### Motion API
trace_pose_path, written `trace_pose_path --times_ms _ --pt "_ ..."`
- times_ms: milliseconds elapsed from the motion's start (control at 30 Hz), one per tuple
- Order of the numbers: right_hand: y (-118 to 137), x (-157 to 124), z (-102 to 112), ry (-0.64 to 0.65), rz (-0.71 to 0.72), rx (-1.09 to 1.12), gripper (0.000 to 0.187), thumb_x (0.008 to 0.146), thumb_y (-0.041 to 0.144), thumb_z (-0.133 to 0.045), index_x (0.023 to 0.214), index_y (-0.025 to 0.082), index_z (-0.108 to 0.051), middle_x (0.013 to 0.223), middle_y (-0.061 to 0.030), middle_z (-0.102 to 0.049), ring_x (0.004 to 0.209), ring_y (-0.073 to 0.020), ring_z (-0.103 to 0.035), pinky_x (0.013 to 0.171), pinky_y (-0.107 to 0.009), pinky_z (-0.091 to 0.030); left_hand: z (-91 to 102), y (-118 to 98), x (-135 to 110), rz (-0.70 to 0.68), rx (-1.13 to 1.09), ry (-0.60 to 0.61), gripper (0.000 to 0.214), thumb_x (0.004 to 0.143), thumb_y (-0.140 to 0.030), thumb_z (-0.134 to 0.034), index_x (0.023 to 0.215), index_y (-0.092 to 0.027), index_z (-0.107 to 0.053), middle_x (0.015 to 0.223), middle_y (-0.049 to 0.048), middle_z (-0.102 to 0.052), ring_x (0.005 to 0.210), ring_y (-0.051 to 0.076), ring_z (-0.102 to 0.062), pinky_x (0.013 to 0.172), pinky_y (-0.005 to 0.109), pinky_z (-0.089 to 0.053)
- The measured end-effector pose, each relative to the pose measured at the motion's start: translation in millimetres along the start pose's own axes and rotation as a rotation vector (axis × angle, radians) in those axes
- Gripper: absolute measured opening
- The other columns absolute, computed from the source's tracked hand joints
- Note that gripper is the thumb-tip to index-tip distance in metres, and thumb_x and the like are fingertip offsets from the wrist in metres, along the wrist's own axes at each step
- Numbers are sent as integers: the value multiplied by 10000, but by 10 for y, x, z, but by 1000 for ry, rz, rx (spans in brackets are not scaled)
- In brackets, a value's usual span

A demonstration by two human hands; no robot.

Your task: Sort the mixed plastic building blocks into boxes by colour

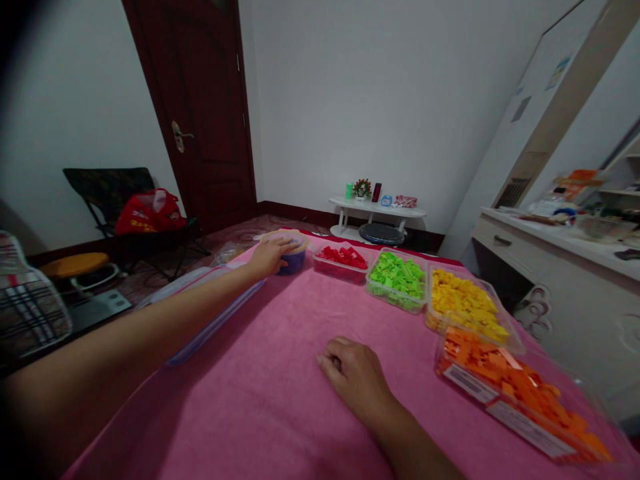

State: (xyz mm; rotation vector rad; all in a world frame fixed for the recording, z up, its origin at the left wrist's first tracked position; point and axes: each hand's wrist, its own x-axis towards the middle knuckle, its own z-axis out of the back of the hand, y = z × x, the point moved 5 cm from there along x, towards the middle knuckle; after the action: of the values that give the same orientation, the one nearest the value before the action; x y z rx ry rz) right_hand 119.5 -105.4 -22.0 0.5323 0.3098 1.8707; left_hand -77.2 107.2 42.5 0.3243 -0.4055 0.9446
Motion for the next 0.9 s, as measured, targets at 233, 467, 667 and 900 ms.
trace_pose_path --times_ms 233,467,667,900 --pt "-1 -27 14 3 14 9 253 846 304 -485 625 182 -468 661 6 -534 624 -117 -494 577 -235 -312 61 213 22 -158 -51 104 740 679 -238 -686 1358 -304 -399 1443 47 -375 1307 247 -343 1084 402 -240" --pt "18 -5 27 3 17 -2 256 843 299 -475 613 187 -467 656 -2 -547 618 -126 -496 566 -245 -306 615 804 -426 107 -162 208 488 809 -412 -508 1244 -195 -550 1201 84 -600 1078 206 -544 905 285 -395" --pt "21 -2 20 9 18 -15 249 839 303 -475 618 187 -484 658 -4 -558 623 -129 -500 571 -249 -307 929 701 -1157 188 -156 540 485 758 -600 -470 866 -188 -703 760 31 -676 697 163 -595 608 222 -378" --pt "15 14 17 2 10 -27 252 842 307 -472 622 185 -489 656 0 -555 625 -125 -501 572 -243 -305 851 272 -1740 173 -55 650 471 729 -635 -474 713 -197 -646 651 40 -626 569 159 -523 502 255 -262"
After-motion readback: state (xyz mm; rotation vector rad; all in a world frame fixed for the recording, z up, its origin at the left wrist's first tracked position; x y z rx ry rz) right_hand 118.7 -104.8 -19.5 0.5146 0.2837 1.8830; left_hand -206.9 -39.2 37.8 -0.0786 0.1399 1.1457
